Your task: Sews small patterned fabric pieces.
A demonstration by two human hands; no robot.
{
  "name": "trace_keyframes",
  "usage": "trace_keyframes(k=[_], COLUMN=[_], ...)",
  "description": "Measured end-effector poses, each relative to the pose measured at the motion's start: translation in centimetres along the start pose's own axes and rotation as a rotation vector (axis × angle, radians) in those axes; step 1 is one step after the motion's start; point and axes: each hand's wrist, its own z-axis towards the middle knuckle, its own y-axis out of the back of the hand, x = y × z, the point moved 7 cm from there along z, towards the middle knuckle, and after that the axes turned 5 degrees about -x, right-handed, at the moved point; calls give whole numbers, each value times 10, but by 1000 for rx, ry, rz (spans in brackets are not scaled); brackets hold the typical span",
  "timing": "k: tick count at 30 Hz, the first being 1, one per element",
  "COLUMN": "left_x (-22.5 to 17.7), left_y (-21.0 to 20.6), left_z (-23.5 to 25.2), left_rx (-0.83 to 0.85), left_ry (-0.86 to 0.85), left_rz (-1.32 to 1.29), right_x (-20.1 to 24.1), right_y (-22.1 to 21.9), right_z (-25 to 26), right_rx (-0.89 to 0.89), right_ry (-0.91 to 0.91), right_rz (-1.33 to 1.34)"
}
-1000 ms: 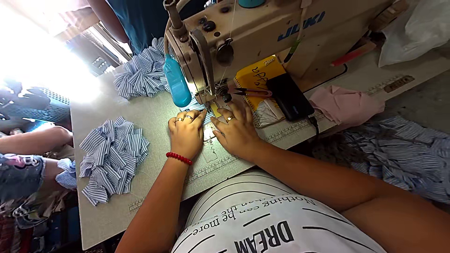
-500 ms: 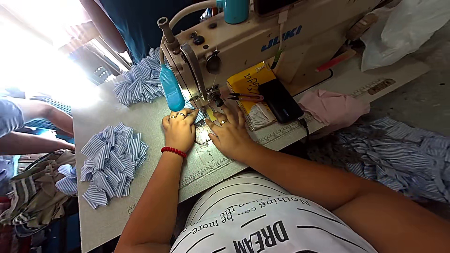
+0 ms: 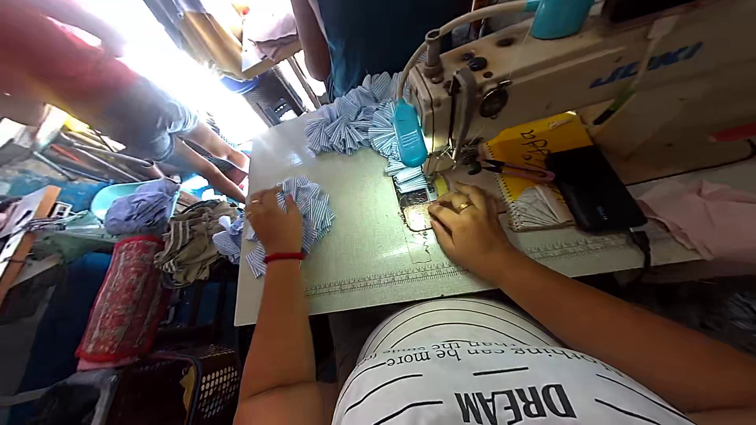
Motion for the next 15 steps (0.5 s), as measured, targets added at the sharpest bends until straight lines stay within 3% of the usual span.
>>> trace_keyframes(k=[2, 8, 11, 15], left_x=[26, 21, 16, -1], left_y=[8, -3, 8, 41], left_z=[3, -9, -9, -10], left_rx=[129, 241, 195, -44], left_ry=[151, 104, 117, 51], left_rz=[95, 269, 268, 111], right_x=[1, -3, -3, -4], right_y=[1, -2, -2, 5], right_z=[1, -2, -3, -3], right_rx=[4, -34, -33, -102], right_ry=[7, 7, 6, 17], right_rz=[7, 8, 2, 46])
